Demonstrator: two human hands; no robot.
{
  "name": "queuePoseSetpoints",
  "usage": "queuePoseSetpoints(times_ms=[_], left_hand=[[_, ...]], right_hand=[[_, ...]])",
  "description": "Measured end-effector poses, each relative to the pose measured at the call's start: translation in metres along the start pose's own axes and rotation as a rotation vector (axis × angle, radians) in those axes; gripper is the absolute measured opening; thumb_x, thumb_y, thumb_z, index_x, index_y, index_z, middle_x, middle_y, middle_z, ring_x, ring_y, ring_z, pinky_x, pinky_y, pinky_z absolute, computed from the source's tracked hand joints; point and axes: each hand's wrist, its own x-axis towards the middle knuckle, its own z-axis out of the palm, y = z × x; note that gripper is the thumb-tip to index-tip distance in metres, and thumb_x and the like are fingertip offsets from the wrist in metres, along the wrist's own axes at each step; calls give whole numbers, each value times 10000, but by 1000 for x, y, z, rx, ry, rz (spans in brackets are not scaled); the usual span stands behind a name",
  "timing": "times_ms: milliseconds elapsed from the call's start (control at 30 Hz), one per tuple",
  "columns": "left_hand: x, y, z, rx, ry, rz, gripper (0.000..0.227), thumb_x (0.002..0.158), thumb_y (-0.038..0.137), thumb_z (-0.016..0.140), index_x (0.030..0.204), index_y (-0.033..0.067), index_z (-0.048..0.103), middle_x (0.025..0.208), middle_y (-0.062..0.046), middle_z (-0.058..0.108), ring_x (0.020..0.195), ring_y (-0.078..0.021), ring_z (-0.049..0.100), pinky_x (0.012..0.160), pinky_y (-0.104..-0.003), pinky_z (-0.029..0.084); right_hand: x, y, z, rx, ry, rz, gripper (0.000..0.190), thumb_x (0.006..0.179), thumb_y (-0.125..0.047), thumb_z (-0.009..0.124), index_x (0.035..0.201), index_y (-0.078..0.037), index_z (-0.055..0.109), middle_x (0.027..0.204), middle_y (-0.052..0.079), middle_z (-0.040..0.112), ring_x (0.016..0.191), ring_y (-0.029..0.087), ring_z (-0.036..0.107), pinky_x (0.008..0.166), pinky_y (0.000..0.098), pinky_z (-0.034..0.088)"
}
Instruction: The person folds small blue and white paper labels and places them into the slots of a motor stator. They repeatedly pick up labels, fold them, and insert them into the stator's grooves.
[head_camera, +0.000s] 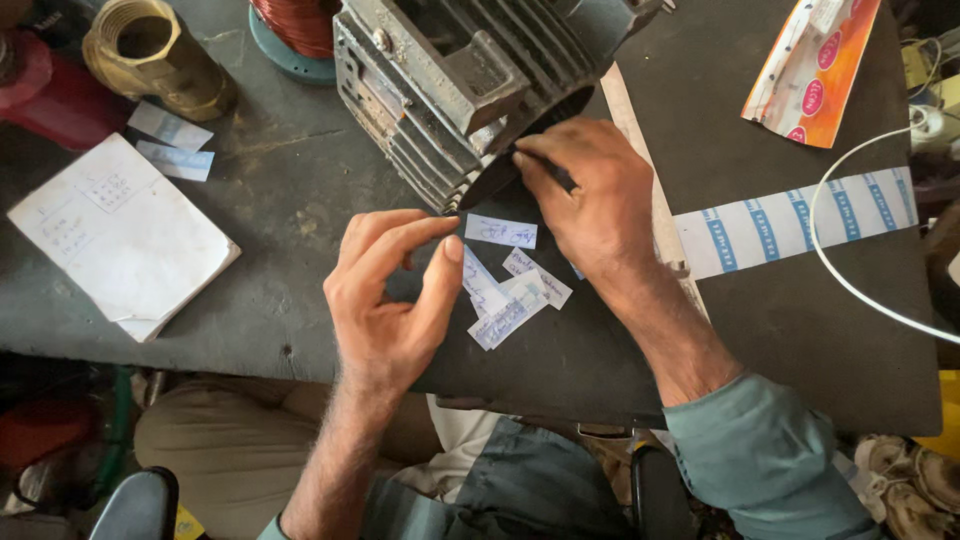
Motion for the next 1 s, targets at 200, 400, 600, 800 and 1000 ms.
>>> queuePoseSetpoints(times_ms=[200,400,600,800,1000], left_hand=[[3,4,-1,31,-20,27,142,946,94,765,1074,34,752,1029,-78,711,930,-182,641,741,-303,504],[4,5,-1,42,-32,44,150,931,102,773,1060,27,754,1017,-82,714,901,-190,634,727,-316,507],[3,6,0,40,-36,47,141,936,101,763,1058,32,756,1024,-80,718,934,-190,652,744,-314,523],[3,7,-1,50,-55,44,138,929,103,760,1046,30,758,1014,-83,722,930,-203,651,752,-327,524],[3,11,-2,46,-59,70,136,925,92,757,1047,34,749,1025,-88,715,966,-226,664,830,-349,539]], right_hand=[[5,-1,-3,-2,22,-51,115,936,-55,802,1045,-36,767,991,89,724,961,281,683,846,386,547],[5,-3,1,-45,69,-41,128,909,-63,823,1027,-51,773,967,88,718,930,285,689,824,396,551],[1,-9,11,-23,159,58,126,911,-92,828,1005,-49,756,973,106,723,911,302,713,787,400,555],[1,-15,17,82,200,242,95,898,-100,809,962,-54,756,916,110,729,834,270,743,741,378,566],[-2,-17,17,79,212,159,89,928,-81,785,977,-22,741,929,129,715,831,280,727,731,374,558]])
